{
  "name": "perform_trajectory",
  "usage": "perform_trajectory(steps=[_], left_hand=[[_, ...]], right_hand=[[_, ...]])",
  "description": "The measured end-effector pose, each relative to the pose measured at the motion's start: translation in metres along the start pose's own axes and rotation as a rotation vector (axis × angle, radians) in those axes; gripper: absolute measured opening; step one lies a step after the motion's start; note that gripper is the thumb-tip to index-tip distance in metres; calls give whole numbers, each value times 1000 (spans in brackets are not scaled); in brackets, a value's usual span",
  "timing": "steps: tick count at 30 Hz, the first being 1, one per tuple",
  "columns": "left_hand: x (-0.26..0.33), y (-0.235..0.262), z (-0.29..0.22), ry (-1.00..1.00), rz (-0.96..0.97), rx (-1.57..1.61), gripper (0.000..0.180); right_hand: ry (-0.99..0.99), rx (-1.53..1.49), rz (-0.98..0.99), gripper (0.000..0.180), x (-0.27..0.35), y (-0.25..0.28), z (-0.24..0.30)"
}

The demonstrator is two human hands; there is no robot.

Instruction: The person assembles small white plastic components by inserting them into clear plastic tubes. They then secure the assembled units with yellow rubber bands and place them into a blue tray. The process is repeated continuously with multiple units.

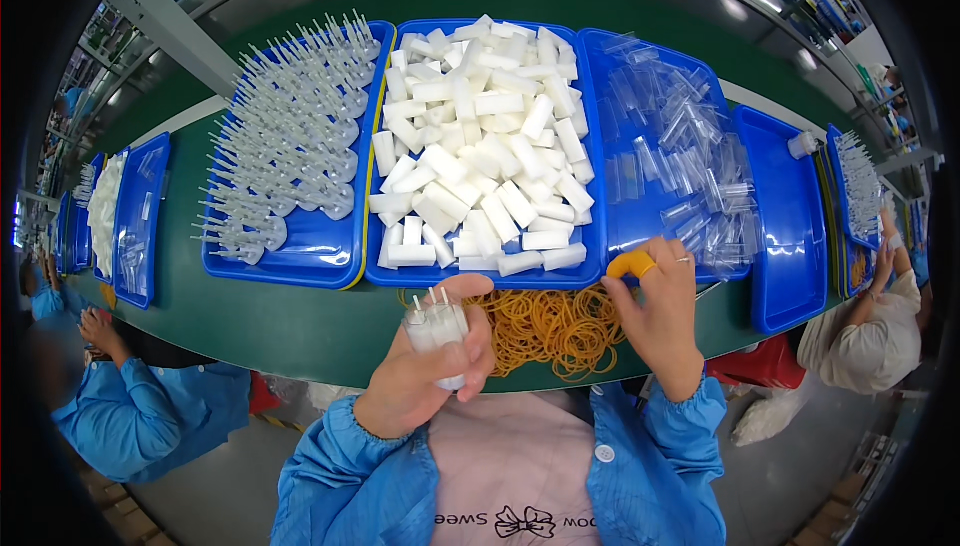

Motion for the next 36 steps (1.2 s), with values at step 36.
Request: perform_trajectory(steps=[36], left_hand=[[1,4,1,-39,-123,-398,52]], right_hand=[[-509,-1627,-264,20,27,13,-25]])
Point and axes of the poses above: each hand's wrist, its own x-axis away from the middle knuckle, its own y-axis out of the back of the hand, z = x × y, the point moved 8 cm from there along -x, towards the middle knuckle, and after that the axes turned 11 degrees about -x, right-handed, at the moved point
